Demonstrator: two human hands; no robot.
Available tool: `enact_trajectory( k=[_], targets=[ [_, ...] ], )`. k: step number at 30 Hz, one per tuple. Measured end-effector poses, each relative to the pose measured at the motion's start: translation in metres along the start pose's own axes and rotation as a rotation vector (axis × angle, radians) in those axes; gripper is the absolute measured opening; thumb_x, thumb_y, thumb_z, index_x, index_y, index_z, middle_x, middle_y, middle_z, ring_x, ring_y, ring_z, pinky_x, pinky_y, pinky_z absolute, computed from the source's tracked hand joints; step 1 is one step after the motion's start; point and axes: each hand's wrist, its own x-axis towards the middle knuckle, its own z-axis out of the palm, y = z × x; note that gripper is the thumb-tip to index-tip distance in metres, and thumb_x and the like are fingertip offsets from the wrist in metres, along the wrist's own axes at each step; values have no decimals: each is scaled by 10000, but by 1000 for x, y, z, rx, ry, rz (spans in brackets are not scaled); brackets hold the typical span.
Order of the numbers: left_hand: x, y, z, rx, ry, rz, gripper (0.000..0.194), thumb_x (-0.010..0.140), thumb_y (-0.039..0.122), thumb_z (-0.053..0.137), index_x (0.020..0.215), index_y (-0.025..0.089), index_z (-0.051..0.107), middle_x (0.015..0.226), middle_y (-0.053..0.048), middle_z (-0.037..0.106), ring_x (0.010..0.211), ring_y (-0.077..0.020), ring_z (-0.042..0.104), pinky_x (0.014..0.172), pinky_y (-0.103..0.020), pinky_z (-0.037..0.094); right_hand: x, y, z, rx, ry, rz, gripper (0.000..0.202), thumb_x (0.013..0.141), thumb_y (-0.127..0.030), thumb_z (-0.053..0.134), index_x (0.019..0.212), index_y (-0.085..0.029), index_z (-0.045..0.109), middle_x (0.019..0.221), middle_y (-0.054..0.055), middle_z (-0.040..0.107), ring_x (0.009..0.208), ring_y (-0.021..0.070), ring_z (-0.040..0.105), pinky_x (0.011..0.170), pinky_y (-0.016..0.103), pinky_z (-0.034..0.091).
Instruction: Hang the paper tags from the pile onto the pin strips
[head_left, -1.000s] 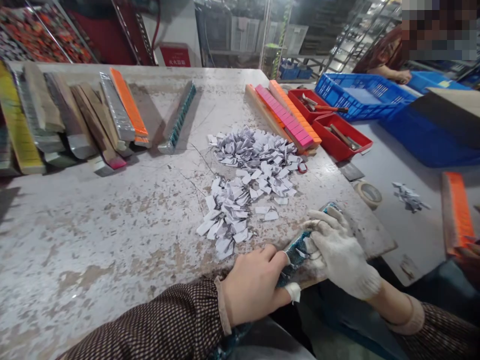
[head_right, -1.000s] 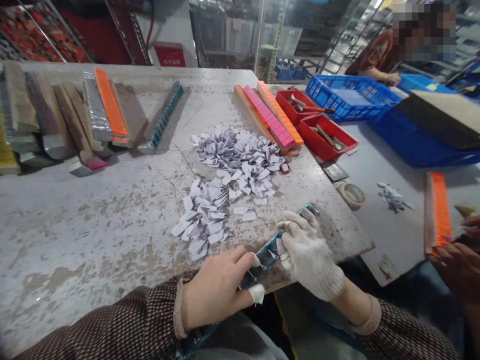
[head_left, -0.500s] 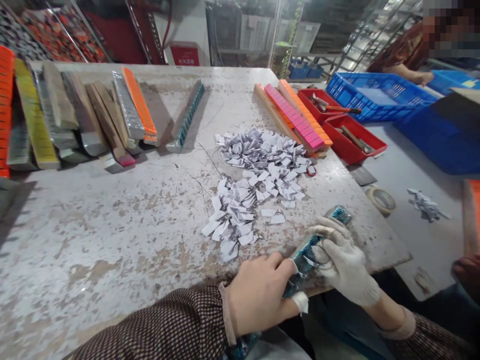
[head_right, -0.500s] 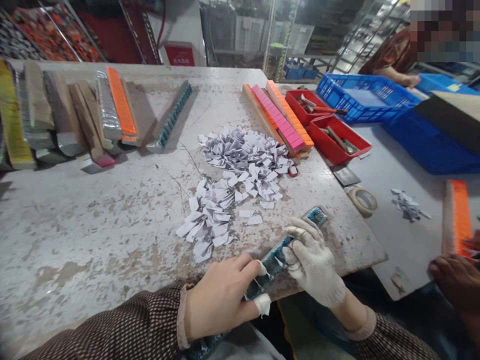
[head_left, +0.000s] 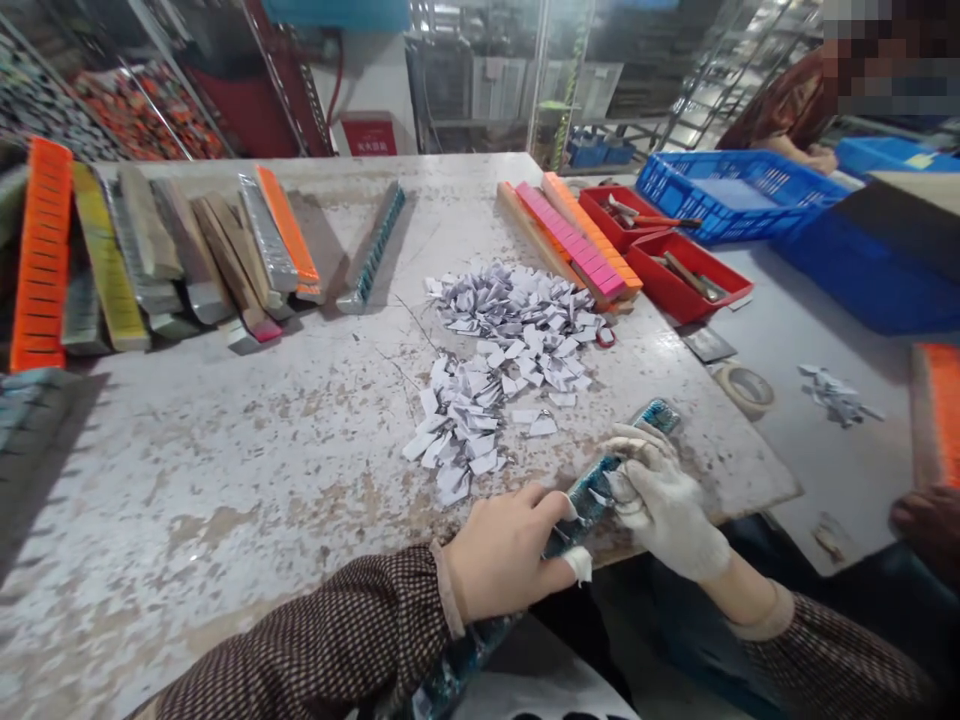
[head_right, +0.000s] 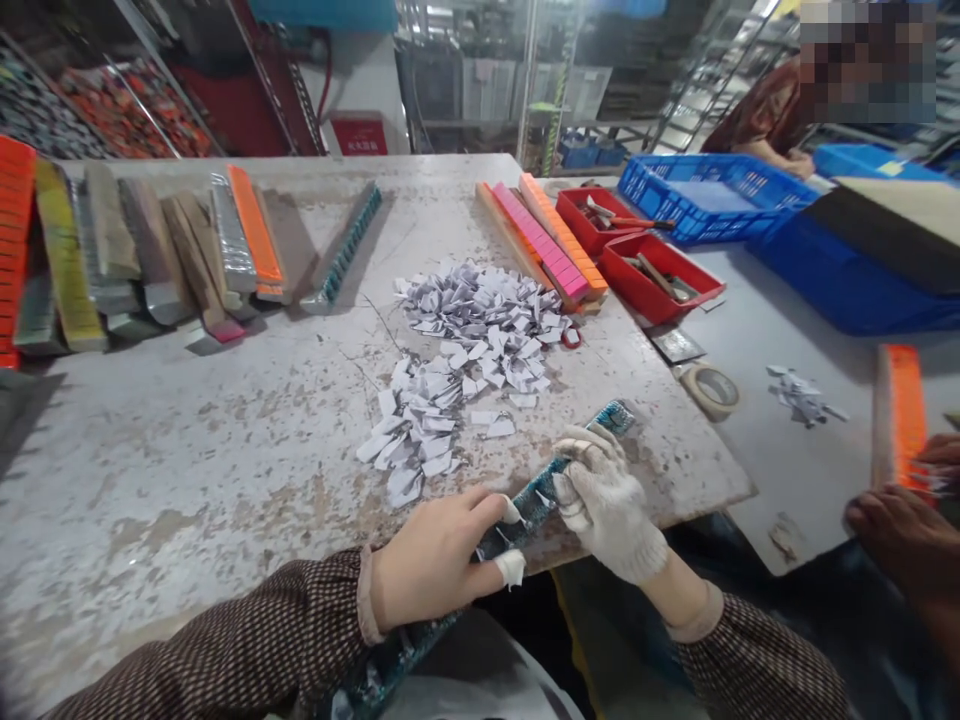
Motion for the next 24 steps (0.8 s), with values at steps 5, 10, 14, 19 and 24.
enact_trajectory(
  k=[5, 10, 14, 19, 24],
  targets=[
    [8, -6, -15, 31, 20, 18, 293, 957, 499, 620, 1071, 229, 620, 1029, -28, 724, 889, -220, 709, 778, -316, 559, -1, -13, 1, -23, 12, 17, 94, 955, -136, 553, 922, -220, 578, 1159, 106, 667, 1203, 269, 618, 1132, 572, 452],
    [51, -13, -27, 278, 184, -104, 161, 1001, 247, 483, 1117, 189, 578, 1120, -91, 699, 1024, -252, 686, 864, -366, 564, -8, -28, 4, 28, 41, 47, 92, 959, -158, 578, 899, -227, 567, 1208, 110, 651, 1262, 288, 596, 1118, 543, 484],
    [86, -18, -23, 303, 145, -101, 267, 908, 88, 515, 1157, 158, 580, 1216, -152, 648, 1160, -303, 643, 905, -397, 559, -18, -26, -7, 41, 113, 133, 57, 962, -176, 585, 952, -232, 581, 1275, 134, 634, 1265, 306, 609, 1011, 471, 569],
    [100, -25, -23, 221, 100, -73, 236, 831, 78, 570, 1056, 136, 610, 1168, -179, 631, 1025, -329, 675, 855, -439, 570, -37, -19, -21, 38, 174, 229, 102, 997, -186, 517, 940, -230, 589, 1233, 152, 641, 1147, 285, 673, 927, 433, 590],
    [85, -15, -34, 53, 96, 49, 205, 807, 9, 556, 914, 179, 592, 1031, -73, 642, 970, -210, 651, 882, -303, 547, -40, -25, -23, 97, 269, 334, 81, 996, -263, 546, 1031, -217, 604, 1205, 138, 655, 1138, 273, 664, 907, 402, 583]
  ],
)
